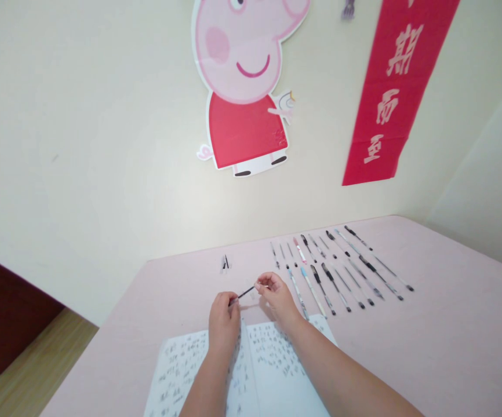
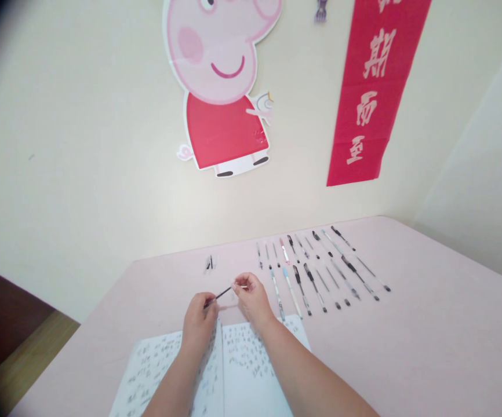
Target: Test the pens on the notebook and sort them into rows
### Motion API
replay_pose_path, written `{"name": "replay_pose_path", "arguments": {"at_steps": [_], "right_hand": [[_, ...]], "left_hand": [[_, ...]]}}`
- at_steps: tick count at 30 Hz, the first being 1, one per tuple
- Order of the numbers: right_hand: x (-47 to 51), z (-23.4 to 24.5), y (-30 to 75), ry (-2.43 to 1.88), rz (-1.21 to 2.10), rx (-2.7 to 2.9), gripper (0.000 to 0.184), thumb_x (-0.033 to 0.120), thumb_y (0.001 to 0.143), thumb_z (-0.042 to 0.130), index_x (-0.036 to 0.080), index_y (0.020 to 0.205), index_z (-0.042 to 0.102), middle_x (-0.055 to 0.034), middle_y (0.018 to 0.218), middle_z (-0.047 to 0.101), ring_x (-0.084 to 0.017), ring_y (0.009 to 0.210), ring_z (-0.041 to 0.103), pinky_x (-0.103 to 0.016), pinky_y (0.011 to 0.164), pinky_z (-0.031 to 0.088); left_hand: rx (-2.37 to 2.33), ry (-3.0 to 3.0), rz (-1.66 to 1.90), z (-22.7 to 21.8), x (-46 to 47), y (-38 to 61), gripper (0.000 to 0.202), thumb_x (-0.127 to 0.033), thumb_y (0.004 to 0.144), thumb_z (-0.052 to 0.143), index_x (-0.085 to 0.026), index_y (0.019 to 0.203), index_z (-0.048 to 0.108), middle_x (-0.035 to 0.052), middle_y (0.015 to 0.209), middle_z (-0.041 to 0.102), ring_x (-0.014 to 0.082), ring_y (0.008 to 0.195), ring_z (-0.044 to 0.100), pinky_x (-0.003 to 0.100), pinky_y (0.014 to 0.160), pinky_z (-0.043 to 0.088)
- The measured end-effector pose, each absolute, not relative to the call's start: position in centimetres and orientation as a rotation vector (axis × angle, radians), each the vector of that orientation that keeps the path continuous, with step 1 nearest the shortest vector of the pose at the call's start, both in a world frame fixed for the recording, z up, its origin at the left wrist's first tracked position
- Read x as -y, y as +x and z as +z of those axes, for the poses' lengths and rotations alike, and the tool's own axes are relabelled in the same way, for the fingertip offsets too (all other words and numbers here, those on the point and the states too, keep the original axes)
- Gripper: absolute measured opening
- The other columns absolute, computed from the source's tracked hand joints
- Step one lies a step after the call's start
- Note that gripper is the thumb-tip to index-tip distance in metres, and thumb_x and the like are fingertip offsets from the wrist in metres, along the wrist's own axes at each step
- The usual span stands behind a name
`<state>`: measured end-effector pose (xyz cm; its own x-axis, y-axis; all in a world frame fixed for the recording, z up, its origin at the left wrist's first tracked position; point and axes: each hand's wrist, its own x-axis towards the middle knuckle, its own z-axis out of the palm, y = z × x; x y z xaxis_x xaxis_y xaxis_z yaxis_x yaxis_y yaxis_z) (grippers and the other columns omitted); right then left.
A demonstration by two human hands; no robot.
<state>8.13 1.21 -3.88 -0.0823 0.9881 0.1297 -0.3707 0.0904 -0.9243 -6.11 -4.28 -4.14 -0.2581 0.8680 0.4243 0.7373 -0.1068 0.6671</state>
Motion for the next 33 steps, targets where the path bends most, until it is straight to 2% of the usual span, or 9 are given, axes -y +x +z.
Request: {"name": "replay_pose_path", "arguments": {"at_steps": [6, 10, 14, 19, 26, 29, 33], "right_hand": [[-1.3, -4.1, 8.1, -0.843, 1.309, 1.156, 0.017, 0.029, 0.064, 0.067, 0.02, 0.076, 0.058, -0.0007, 0.076, 0.06, -0.015, 0.072, 0.054, -0.028, 0.067, 0.042], [-1.5, -4.6, 7.9, -0.826, 1.278, 1.214, 0.026, 0.027, 0.065, 0.065, 0.023, 0.088, 0.056, -0.0018, 0.085, 0.061, -0.017, 0.081, 0.057, -0.028, 0.066, 0.045], [-1.6, -5.5, 7.9, -0.964, 1.055, 1.423, 0.024, 0.019, 0.068, 0.06, 0.022, 0.091, 0.057, -0.0047, 0.092, 0.062, -0.019, 0.089, 0.057, -0.032, 0.074, 0.046], [-0.9, -5.7, 8.0, -1.043, 0.693, 1.823, 0.032, 0.008, 0.07, 0.053, 0.02, 0.098, 0.064, -0.0083, 0.102, 0.064, -0.021, 0.102, 0.053, -0.038, 0.093, 0.04], [0.6, -4.6, 8.1, -1.138, 0.534, 2.179, 0.035, 0.022, 0.08, 0.055, 0.018, 0.114, 0.063, -0.0135, 0.13, 0.052, -0.029, 0.125, 0.038, -0.044, 0.104, 0.029], [0.9, -4.1, 8.1, -1.152, 0.504, 2.216, 0.035, 0.023, 0.08, 0.055, 0.016, 0.114, 0.064, -0.0138, 0.127, 0.054, -0.029, 0.122, 0.041, -0.043, 0.104, 0.027], [0.7, -3.6, 8.1, -1.183, 0.437, 2.211, 0.025, 0.016, 0.079, 0.054, 0.017, 0.1, 0.068, -0.0115, 0.107, 0.064, -0.024, 0.105, 0.052, -0.037, 0.096, 0.034]], "left_hand": [[-1.976, 1.801, 1.312, -4.2, 4.3, -6.1, 0.011, -0.022, 0.074, 0.046, -0.019, 0.08, 0.056, 0.0042, 0.079, 0.06, 0.0198, 0.078, 0.056, 0.034, 0.072, 0.046], [-2.005, 1.743, 1.327, -4.4, 4.2, -6.2, 0.012, -0.023, 0.074, 0.047, -0.019, 0.08, 0.056, 0.0041, 0.078, 0.059, 0.02, 0.078, 0.056, 0.034, 0.072, 0.046], [-2.029, 1.697, 1.353, -4.6, 4.1, -6.4, 0.012, -0.025, 0.076, 0.047, -0.019, 0.081, 0.056, 0.0047, 0.08, 0.059, 0.0201, 0.079, 0.056, 0.035, 0.074, 0.046], [-2.02, 1.689, 1.387, -4.7, 4.1, -6.4, 0.013, -0.026, 0.076, 0.047, -0.019, 0.081, 0.056, 0.0044, 0.079, 0.059, 0.0201, 0.078, 0.057, 0.035, 0.073, 0.046], [-2.003, 1.683, 1.395, -4.6, 4.1, -6.4, 0.012, -0.026, 0.076, 0.048, -0.019, 0.081, 0.056, 0.0044, 0.079, 0.059, 0.0204, 0.079, 0.057, 0.036, 0.074, 0.047], [-2.006, 1.677, 1.406, -4.6, 4.1, -6.4, 0.012, -0.026, 0.075, 0.049, -0.019, 0.08, 0.056, 0.0043, 0.078, 0.059, 0.0205, 0.078, 0.057, 0.036, 0.074, 0.047], [-2.01, 1.678, 1.405, -4.4, 4.1, -6.3, 0.012, -0.026, 0.074, 0.049, -0.019, 0.08, 0.057, 0.0045, 0.078, 0.06, 0.0203, 0.078, 0.057, 0.036, 0.074, 0.047]]}}
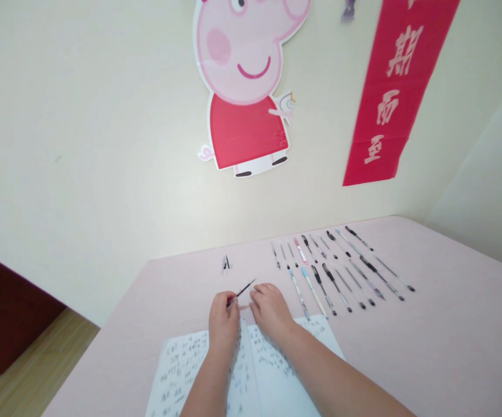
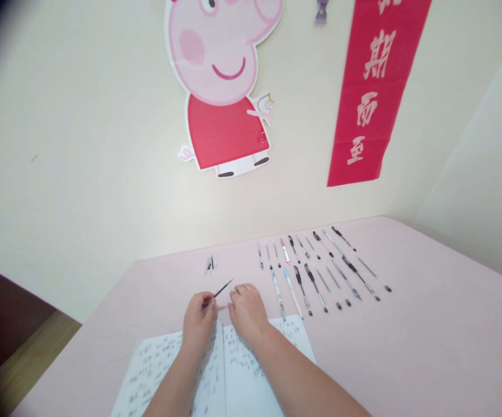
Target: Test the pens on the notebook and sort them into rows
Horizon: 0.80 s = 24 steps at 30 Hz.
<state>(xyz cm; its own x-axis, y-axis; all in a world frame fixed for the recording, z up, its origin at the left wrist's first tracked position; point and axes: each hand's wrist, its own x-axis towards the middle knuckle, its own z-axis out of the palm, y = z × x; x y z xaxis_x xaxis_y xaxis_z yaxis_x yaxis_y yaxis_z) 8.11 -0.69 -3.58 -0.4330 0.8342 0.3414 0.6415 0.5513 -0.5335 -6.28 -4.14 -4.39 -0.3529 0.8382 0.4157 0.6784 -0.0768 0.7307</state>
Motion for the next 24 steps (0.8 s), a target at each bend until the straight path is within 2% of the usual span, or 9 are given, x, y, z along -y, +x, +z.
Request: {"name": "replay_pose_path", "arguments": {"at_steps": [4, 13, 16, 19, 24], "right_hand": [[0.3, -3.6, 8.3, -1.225, 0.453, 2.129, 0.024, 0.01, 0.079, 0.051, 0.02, 0.091, 0.069, -0.0076, 0.092, 0.066, -0.022, 0.092, 0.055, -0.032, 0.086, 0.038], [-0.3, -4.5, 8.5, -1.263, 0.581, 1.909, 0.02, 0.007, 0.07, 0.053, 0.022, 0.074, 0.066, -0.0035, 0.079, 0.066, -0.019, 0.08, 0.057, -0.03, 0.074, 0.04], [-1.1, -5.3, 8.6, -1.252, 0.75, 1.683, 0.013, 0.012, 0.069, 0.056, 0.022, 0.07, 0.064, -0.0013, 0.073, 0.064, -0.018, 0.068, 0.057, -0.029, 0.067, 0.042], [-1.9, -6.1, 8.5, -1.209, 0.976, 1.365, 0.002, 0.021, 0.069, 0.059, 0.022, 0.071, 0.06, -0.0003, 0.069, 0.062, -0.018, 0.065, 0.059, -0.03, 0.063, 0.044], [-2.4, -5.8, 8.3, -0.938, 1.375, 0.828, 0.034, 0.035, 0.068, 0.064, 0.023, 0.098, 0.053, -0.0001, 0.084, 0.058, -0.018, 0.072, 0.066, -0.029, 0.061, 0.048]], "left_hand": [[-2.013, 1.674, 1.395, -4.3, 4.2, -6.3, 0.013, -0.026, 0.075, 0.048, -0.019, 0.081, 0.057, 0.0048, 0.079, 0.06, 0.0202, 0.079, 0.057, 0.036, 0.074, 0.047], [-2.01, 1.674, 1.396, -4.6, 4.1, -6.5, 0.013, -0.026, 0.075, 0.048, -0.019, 0.082, 0.057, 0.0045, 0.08, 0.06, 0.0204, 0.079, 0.057, 0.036, 0.075, 0.047], [-2.015, 1.67, 1.38, -4.6, 4.1, -6.4, 0.014, -0.026, 0.076, 0.048, -0.019, 0.083, 0.057, 0.0049, 0.081, 0.06, 0.0203, 0.079, 0.057, 0.036, 0.075, 0.047], [-2.014, 1.657, 1.383, -4.6, 4.1, -6.2, 0.014, -0.026, 0.075, 0.048, -0.018, 0.082, 0.057, 0.005, 0.08, 0.06, 0.0204, 0.079, 0.057, 0.036, 0.074, 0.047], [-2.009, 1.664, 1.386, -4.3, 4.2, -6.2, 0.013, -0.026, 0.074, 0.048, -0.019, 0.081, 0.057, 0.0044, 0.079, 0.06, 0.0205, 0.078, 0.057, 0.036, 0.073, 0.047]]}}
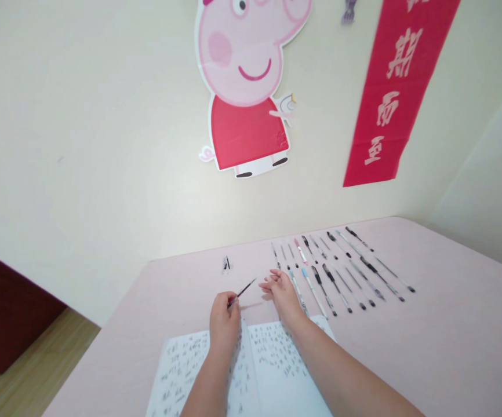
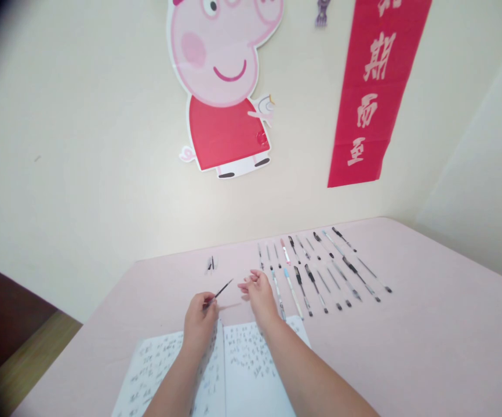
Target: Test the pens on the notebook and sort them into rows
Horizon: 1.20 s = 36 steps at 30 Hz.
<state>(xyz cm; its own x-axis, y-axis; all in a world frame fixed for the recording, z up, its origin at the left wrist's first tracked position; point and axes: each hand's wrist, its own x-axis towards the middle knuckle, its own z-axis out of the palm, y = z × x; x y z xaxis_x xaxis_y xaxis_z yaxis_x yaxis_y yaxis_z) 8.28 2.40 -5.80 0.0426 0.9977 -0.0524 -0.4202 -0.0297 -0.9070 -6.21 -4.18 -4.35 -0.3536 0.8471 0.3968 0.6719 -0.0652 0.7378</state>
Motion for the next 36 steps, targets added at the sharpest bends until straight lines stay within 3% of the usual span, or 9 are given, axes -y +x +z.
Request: {"name": "replay_pose_path", "arguments": {"at_steps": [3, 7, 11, 17, 28, 36], "right_hand": [[-2.3, -5.0, 8.3, -0.855, 1.508, 0.718, 0.045, 0.037, 0.065, 0.067, 0.024, 0.105, 0.053, -0.0013, 0.086, 0.059, -0.019, 0.08, 0.066, -0.03, 0.066, 0.049], [-2.0, -4.3, 8.3, -0.818, 1.56, 0.759, 0.035, 0.037, 0.062, 0.071, 0.021, 0.091, 0.06, -0.0042, 0.086, 0.064, -0.019, 0.086, 0.062, -0.03, 0.073, 0.047], [-1.7, -3.8, 8.4, -0.8, 1.462, 0.809, 0.026, 0.037, 0.063, 0.071, 0.021, 0.08, 0.059, -0.0025, 0.084, 0.065, -0.016, 0.078, 0.06, -0.026, 0.064, 0.045], [-1.5, -3.6, 8.8, -0.801, 1.438, 0.805, 0.026, 0.04, 0.067, 0.068, 0.023, 0.084, 0.057, -0.0034, 0.089, 0.067, -0.015, 0.072, 0.057, -0.025, 0.057, 0.044], [-1.8, -4.0, 8.7, -0.696, 1.475, 0.671, 0.025, 0.034, 0.068, 0.071, 0.023, 0.086, 0.058, -0.0025, 0.091, 0.067, -0.016, 0.087, 0.058, -0.03, 0.08, 0.043], [-1.6, -3.9, 8.6, -0.68, 1.44, 0.734, 0.02, 0.032, 0.07, 0.069, 0.023, 0.085, 0.06, -0.0009, 0.089, 0.068, -0.015, 0.086, 0.058, -0.03, 0.083, 0.041]], "left_hand": [[-2.01, 1.677, 1.373, -4.3, 4.2, -6.2, 0.013, -0.026, 0.074, 0.048, -0.019, 0.08, 0.057, 0.0044, 0.079, 0.06, 0.0204, 0.078, 0.057, 0.036, 0.073, 0.047], [-2.004, 1.689, 1.365, -4.3, 4.2, -6.2, 0.012, -0.025, 0.075, 0.048, -0.019, 0.08, 0.056, 0.0046, 0.079, 0.059, 0.0203, 0.078, 0.057, 0.035, 0.073, 0.046], [-2.007, 1.682, 1.359, -4.2, 4.3, -6.1, 0.011, -0.024, 0.074, 0.047, -0.02, 0.08, 0.056, 0.0038, 0.079, 0.059, 0.0202, 0.078, 0.056, 0.035, 0.074, 0.046], [-2.048, 1.682, 1.351, -4.2, 4.3, -6.2, 0.011, -0.024, 0.075, 0.047, -0.02, 0.081, 0.056, 0.0041, 0.079, 0.059, 0.0206, 0.08, 0.057, 0.035, 0.075, 0.045], [-2.111, 1.697, 1.313, -4.8, 4.2, -6.6, 0.012, -0.022, 0.075, 0.046, -0.019, 0.081, 0.056, 0.0044, 0.08, 0.059, 0.0204, 0.079, 0.057, 0.035, 0.075, 0.046], [-2.111, 1.691, 1.301, -4.7, 4.2, -6.5, 0.012, -0.022, 0.075, 0.046, -0.019, 0.081, 0.056, 0.0049, 0.08, 0.059, 0.0206, 0.08, 0.057, 0.035, 0.075, 0.046]]}}
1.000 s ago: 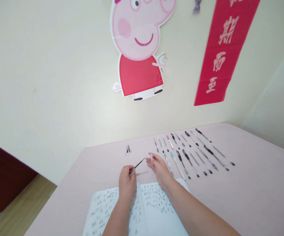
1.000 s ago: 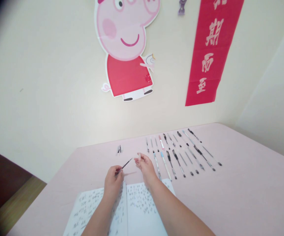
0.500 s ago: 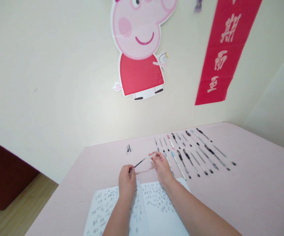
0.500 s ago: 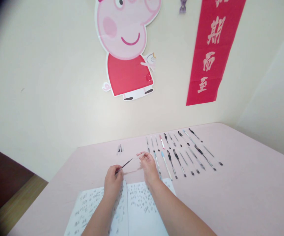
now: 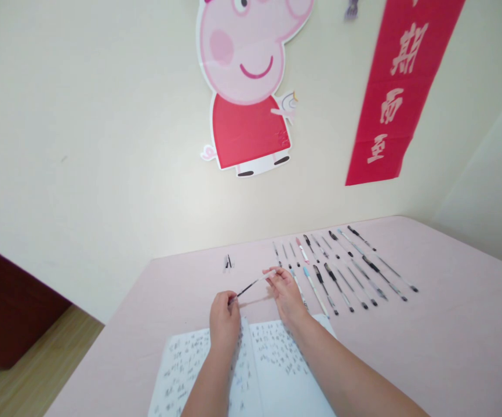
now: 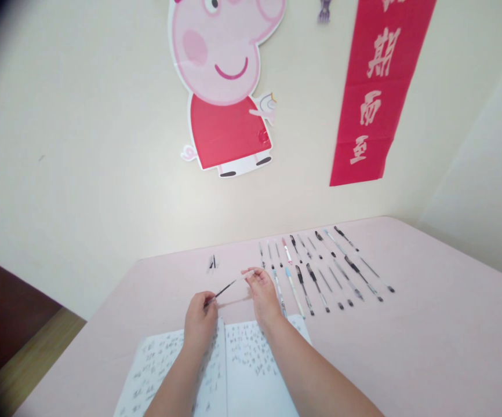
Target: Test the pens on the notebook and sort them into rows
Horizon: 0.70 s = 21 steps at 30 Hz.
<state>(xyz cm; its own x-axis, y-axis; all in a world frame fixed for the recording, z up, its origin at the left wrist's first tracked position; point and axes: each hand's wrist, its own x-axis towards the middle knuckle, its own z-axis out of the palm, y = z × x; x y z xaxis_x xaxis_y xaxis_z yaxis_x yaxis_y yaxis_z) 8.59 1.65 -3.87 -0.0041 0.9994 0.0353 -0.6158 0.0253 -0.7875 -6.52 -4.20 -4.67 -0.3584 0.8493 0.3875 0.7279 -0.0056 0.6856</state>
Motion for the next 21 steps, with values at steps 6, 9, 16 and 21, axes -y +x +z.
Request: {"name": "replay_pose_path", "arguments": {"at_steps": [6, 9, 16, 21], "right_hand": [[-1.76, -4.04, 8.51, -0.661, 1.434, 0.723, 0.021, 0.032, 0.068, 0.071, 0.023, 0.084, 0.06, -0.0012, 0.087, 0.068, -0.016, 0.09, 0.058, -0.031, 0.085, 0.04], [-1.8, -4.13, 8.56, -0.655, 1.431, 0.733, 0.022, 0.033, 0.069, 0.071, 0.023, 0.086, 0.06, -0.0016, 0.088, 0.068, -0.017, 0.09, 0.058, -0.031, 0.085, 0.04], [-1.47, -3.5, 8.51, -0.724, 1.373, 0.885, 0.024, 0.035, 0.067, 0.072, 0.021, 0.083, 0.06, -0.0034, 0.085, 0.068, -0.018, 0.085, 0.057, -0.03, 0.079, 0.041], [-1.33, -3.82, 8.34, -0.751, 1.317, 1.053, 0.026, 0.039, 0.068, 0.07, 0.019, 0.082, 0.062, -0.0027, 0.077, 0.063, -0.016, 0.071, 0.054, -0.027, 0.066, 0.042]], "left_hand": [[-2.116, 1.695, 1.277, -4.64, 4.14, -6.57, 0.013, -0.021, 0.074, 0.045, -0.018, 0.081, 0.057, 0.0048, 0.08, 0.059, 0.0204, 0.08, 0.056, 0.035, 0.074, 0.046], [-2.118, 1.702, 1.268, -4.69, 4.15, -6.59, 0.013, -0.021, 0.075, 0.045, -0.018, 0.081, 0.056, 0.0049, 0.081, 0.059, 0.0205, 0.081, 0.056, 0.035, 0.075, 0.046], [-2.102, 1.749, 1.277, -4.73, 4.22, -6.55, 0.012, -0.02, 0.075, 0.045, -0.019, 0.081, 0.056, 0.0046, 0.08, 0.059, 0.0199, 0.08, 0.056, 0.034, 0.074, 0.045], [-2.102, 1.767, 1.278, -4.65, 4.23, -6.51, 0.011, -0.019, 0.075, 0.046, -0.018, 0.079, 0.056, 0.0048, 0.079, 0.059, 0.02, 0.079, 0.055, 0.034, 0.073, 0.045]]}}
